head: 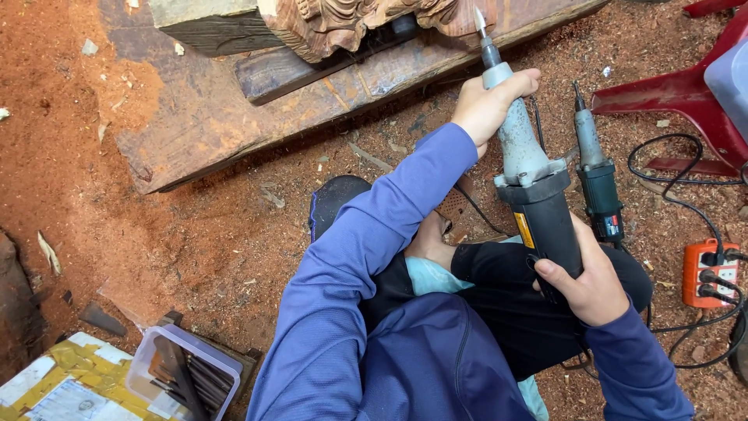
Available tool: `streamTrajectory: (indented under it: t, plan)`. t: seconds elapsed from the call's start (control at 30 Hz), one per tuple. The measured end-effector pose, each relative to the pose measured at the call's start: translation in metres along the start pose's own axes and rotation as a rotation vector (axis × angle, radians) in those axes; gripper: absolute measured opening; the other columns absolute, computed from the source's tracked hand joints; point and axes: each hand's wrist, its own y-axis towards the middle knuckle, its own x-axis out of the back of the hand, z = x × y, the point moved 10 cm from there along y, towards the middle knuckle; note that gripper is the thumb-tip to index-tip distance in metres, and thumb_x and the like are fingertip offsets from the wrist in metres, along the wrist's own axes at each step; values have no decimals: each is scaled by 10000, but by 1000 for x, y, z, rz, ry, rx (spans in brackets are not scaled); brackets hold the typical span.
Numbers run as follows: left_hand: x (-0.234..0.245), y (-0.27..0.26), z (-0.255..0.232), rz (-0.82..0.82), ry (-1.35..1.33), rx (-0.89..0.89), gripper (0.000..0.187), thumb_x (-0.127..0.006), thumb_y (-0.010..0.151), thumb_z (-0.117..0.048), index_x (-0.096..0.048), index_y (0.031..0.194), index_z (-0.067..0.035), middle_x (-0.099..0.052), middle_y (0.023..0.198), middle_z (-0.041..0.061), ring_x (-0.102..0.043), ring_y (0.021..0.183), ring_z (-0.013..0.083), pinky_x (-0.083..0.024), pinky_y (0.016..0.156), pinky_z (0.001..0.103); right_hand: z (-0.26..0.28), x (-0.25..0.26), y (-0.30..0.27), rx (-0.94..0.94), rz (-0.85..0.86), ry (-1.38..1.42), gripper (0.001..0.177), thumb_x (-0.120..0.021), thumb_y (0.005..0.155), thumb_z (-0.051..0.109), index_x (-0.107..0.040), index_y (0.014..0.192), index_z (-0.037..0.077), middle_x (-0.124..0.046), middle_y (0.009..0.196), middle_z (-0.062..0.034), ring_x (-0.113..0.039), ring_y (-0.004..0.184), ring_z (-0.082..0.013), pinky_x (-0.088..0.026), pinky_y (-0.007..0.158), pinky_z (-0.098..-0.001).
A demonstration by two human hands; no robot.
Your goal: Sanding and refining the details of a wooden sculpture using a handheld rotary tool.
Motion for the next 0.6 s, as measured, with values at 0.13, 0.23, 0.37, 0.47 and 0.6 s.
streamTrajectory:
  t: [0.13,0.23,0.37,0.47,0.6]
  plan:
    - [-1,2,-5,5,8,-5,554,-743,654,-258,-780,1151,-14,-774,1209,162,-699,1115,271,-526,1007,424,6,-1,2,11,-6,39,930,-667,775,331,-318,1597,71,-616,1234,-177,-738,596,-276,-596,658,-367]
    - [-2,5,-8,21,10,-18,538,-749,670,-244,-778,1150,-1,-774,1209,180,-697,1128,285,-510,1052,424,8,-3,2,19,2,48,917,-660,784,359,-334,1589,66,-667,1005,-183,-728,584,-258,-585,652,-357]
    - [-3,8,-9,26,13,-12,565,-743,649,-263,-778,1140,15,-775,1192,162,-695,1074,261,-528,987,401,8,-4,2,15,-2,74,908,-666,781,345,-344,1585,70,-676,968,-192,-726,570,-272,-587,635,-364]
    - [-5,12,-6,38,-15,-23,543,-773,642,-253,-781,1105,32,-776,1181,176,-703,1072,273,-546,993,421,6,-5,2,43,14,132,908,-658,799,325,-319,1599,63,-652,957,-199,-703,554,-277,-580,581,-367]
    - [-7,11,-6,33,23,-28,442,-780,654,-266,-799,1009,-2,-792,1067,128,-696,972,241,-546,909,400,9,-8,-2,74,-12,133,921,-656,797,338,-312,1599,42,-644,967,-202,-696,542,-270,-577,572,-362]
